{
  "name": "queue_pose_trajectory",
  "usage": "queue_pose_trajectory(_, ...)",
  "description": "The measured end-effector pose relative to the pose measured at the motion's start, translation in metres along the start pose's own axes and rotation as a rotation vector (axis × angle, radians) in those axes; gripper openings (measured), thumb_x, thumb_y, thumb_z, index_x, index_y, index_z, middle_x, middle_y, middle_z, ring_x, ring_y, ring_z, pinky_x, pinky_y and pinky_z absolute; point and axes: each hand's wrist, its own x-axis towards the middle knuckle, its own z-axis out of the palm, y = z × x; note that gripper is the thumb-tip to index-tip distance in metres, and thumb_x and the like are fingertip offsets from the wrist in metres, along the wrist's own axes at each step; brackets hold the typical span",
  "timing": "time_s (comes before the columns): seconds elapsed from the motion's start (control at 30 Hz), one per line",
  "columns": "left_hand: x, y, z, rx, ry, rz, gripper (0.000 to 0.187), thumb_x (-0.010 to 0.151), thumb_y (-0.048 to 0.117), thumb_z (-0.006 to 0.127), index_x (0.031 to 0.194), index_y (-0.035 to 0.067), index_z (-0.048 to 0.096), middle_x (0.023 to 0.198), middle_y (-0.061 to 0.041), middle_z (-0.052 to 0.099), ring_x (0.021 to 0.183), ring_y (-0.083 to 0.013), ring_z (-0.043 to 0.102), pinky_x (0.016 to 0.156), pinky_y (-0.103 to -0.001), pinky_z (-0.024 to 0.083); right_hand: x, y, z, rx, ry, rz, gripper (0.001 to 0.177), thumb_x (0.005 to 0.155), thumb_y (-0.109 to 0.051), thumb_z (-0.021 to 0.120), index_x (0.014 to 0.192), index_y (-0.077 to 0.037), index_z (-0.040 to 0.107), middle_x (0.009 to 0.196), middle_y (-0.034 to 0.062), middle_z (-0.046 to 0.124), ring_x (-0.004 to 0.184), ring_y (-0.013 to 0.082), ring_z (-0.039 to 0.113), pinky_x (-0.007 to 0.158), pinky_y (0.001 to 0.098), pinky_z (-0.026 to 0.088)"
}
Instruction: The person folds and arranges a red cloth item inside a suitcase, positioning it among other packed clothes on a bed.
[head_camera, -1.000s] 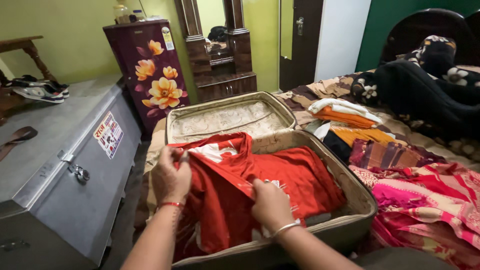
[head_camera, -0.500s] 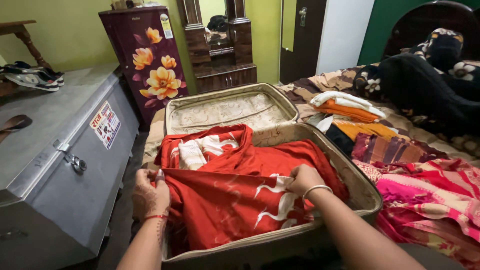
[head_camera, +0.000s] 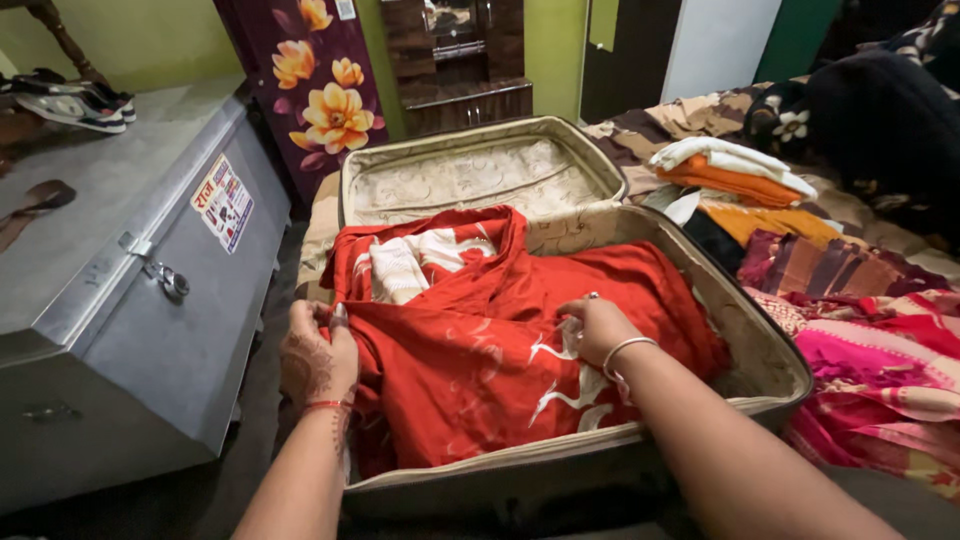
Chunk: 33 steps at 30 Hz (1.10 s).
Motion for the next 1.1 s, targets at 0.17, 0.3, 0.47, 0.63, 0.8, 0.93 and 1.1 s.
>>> queue_pose_trajectory(0.17,-0.001,-0.01,0.005,-0.05,0.039,0.057,0.02,0.096,0.027,0.07,0.101,0.01,0.061,0.094,-0.013,0.073,0.088,-0.0379,0.069,0.07,-0.049,0.051,-0.008,0.001,-0.01,-0.029,0.07,0.108,0.038,0.074,-0.009,0.078,0.112,-0.007,0.075,0.094,0.0216,0.076,0.084,0.0289,0.076,0.079,0.0354,0.059)
queue_pose_trajectory(0.3,0.001,-0.012,0.006,-0.094,0.052,0.063,0.019,0.096,0.027,0.069,0.102,0.011,0.061,0.094,-0.014,0.072,0.088,-0.0367,0.07,0.07,-0.048,0.052,-0.015,0.006,-0.033,-0.141,0.203,0.233,0.071,0.046,-0.02,0.106,0.105,-0.002,0.071,0.099,0.0221,0.072,0.086,0.0329,0.068,0.076,0.0402,0.056)
queue_pose_trajectory(0.47,-0.001,-0.011,0.005,-0.026,0.048,0.018,0.02,0.096,0.028,0.071,0.102,0.01,0.062,0.092,-0.015,0.072,0.086,-0.038,0.069,0.068,-0.049,0.05,-0.027,0.016,-0.036,-0.064,-0.081,0.483,0.031,0.063,-0.024,0.094,0.085,-0.007,0.082,0.082,0.0101,0.078,0.081,0.0218,0.077,0.081,0.035,0.059)
queue_pose_trajectory(0.63,0.001,-0.013,0.008,-0.103,0.045,0.018,0.021,0.096,0.026,0.07,0.102,0.008,0.062,0.091,-0.014,0.072,0.084,-0.0338,0.07,0.07,-0.045,0.051,-0.016,0.041,-0.017,0.026,0.088,0.315,0.02,0.072,-0.02,0.086,0.086,-0.007,0.078,0.083,0.0108,0.078,0.078,0.0221,0.074,0.076,0.0371,0.058)
queue_pose_trajectory(0.8,0.001,-0.013,0.008,-0.121,0.055,-0.017,0.02,0.095,0.025,0.071,0.101,0.007,0.063,0.091,-0.015,0.073,0.085,-0.033,0.071,0.071,-0.044,0.052,-0.002,0.052,-0.005,0.197,0.218,0.23,0.016,0.089,-0.017,0.075,0.095,-0.005,0.068,0.085,0.0141,0.073,0.076,0.0221,0.068,0.073,0.0376,0.054)
queue_pose_trajectory(0.93,0.001,-0.009,0.006,-0.077,0.058,-0.057,0.02,0.095,0.026,0.071,0.099,0.008,0.063,0.092,-0.015,0.073,0.084,-0.0345,0.07,0.071,-0.046,0.052,-0.007,0.044,-0.009,0.419,-0.05,0.346,0.021,0.08,-0.01,0.079,0.098,-0.007,0.071,0.083,0.0122,0.073,0.072,0.0206,0.068,0.067,0.0391,0.055)
queue_pose_trajectory(1.1,-0.001,-0.005,0.003,-0.015,0.072,-0.111,0.022,0.094,0.028,0.072,0.102,0.009,0.065,0.093,-0.017,0.072,0.086,-0.0387,0.068,0.07,-0.049,0.051,-0.007,0.03,-0.029,0.033,0.085,0.387,0.011,0.075,-0.011,0.084,0.086,-0.008,0.082,0.082,0.0103,0.077,0.076,0.0197,0.073,0.077,0.0323,0.057)
